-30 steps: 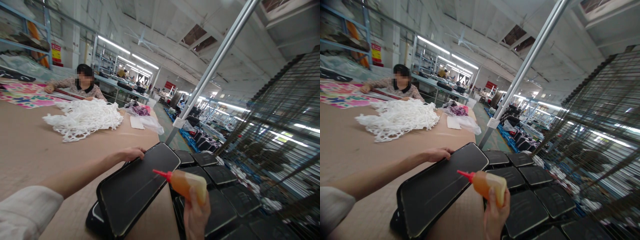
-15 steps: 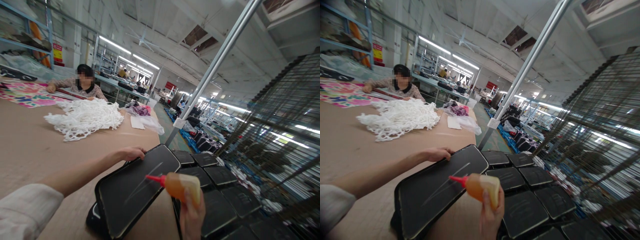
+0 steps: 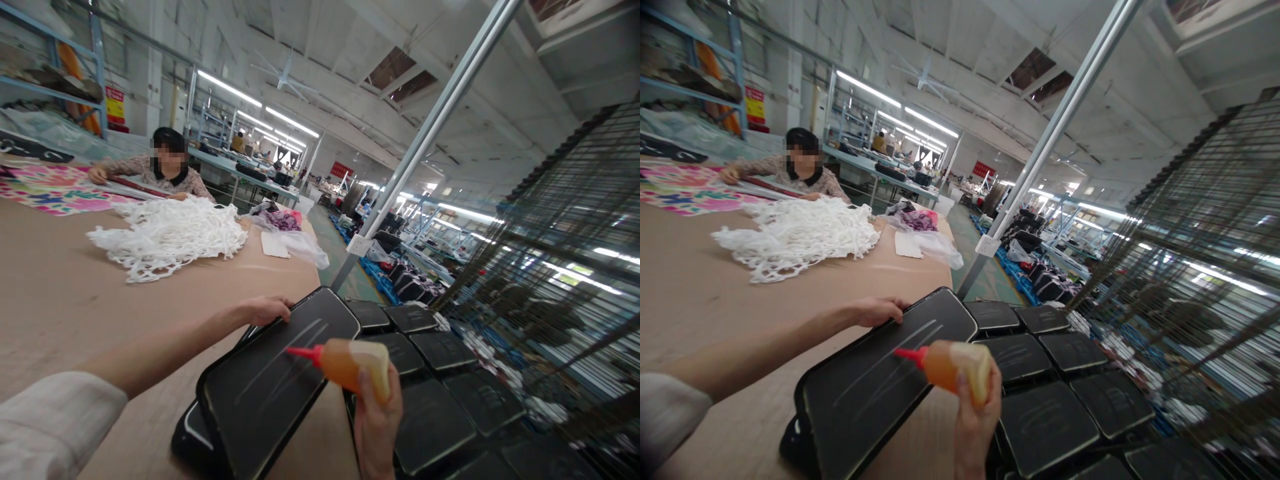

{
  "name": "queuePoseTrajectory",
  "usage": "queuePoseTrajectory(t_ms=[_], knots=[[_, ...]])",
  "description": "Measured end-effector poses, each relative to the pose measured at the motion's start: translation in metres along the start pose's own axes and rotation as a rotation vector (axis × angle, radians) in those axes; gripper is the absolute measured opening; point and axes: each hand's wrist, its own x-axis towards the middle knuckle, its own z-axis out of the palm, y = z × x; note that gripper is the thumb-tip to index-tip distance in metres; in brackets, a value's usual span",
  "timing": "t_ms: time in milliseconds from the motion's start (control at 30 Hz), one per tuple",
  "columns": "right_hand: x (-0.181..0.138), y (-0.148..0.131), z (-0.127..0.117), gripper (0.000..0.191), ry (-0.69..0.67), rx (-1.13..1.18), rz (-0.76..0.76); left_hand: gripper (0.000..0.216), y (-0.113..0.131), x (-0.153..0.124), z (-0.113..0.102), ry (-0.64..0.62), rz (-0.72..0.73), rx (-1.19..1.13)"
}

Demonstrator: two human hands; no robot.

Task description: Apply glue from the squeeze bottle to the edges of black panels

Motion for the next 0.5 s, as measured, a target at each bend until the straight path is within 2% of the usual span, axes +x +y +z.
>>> queuePoseTrajectory(t_ms=[67, 133, 200, 300, 367, 433, 500], knots=[[0.028, -0.013, 0.001, 0.057, 0.127, 0.037, -0.042, 0.048, 0.002, -0.003, 0.002, -0.022, -0.002, 0.0], [0.04, -0.015, 0.0, 0.054, 0.166, 0.065, -0.037, 0.046, 0.001, -0.004, 0.002, -0.024, 0.0, -0.02], [0.03, -0.006, -0.002, 0.052, 0.103, 0.088, 0.028, 0.043, -0.002, -0.003, -0.001, -0.008, 0.0, -0.036], [-0.003, 0.015, -0.012, 0.056, -0.095, 0.13, 0.165, 0.043, -0.007, -0.001, -0.009, 0.02, -0.011, -0.053], [-0.014, 0.02, -0.018, 0.058, -0.154, 0.14, 0.195, 0.042, -0.007, -0.001, -0.012, 0.034, -0.007, -0.05], [-0.005, 0.013, -0.021, 0.057, -0.053, 0.164, 0.16, 0.038, -0.005, -0.003, -0.012, 0.039, -0.006, -0.042], [0.017, 0.0, -0.021, 0.052, 0.133, 0.213, 0.091, 0.036, -0.001, -0.005, -0.008, 0.031, -0.011, -0.042]])
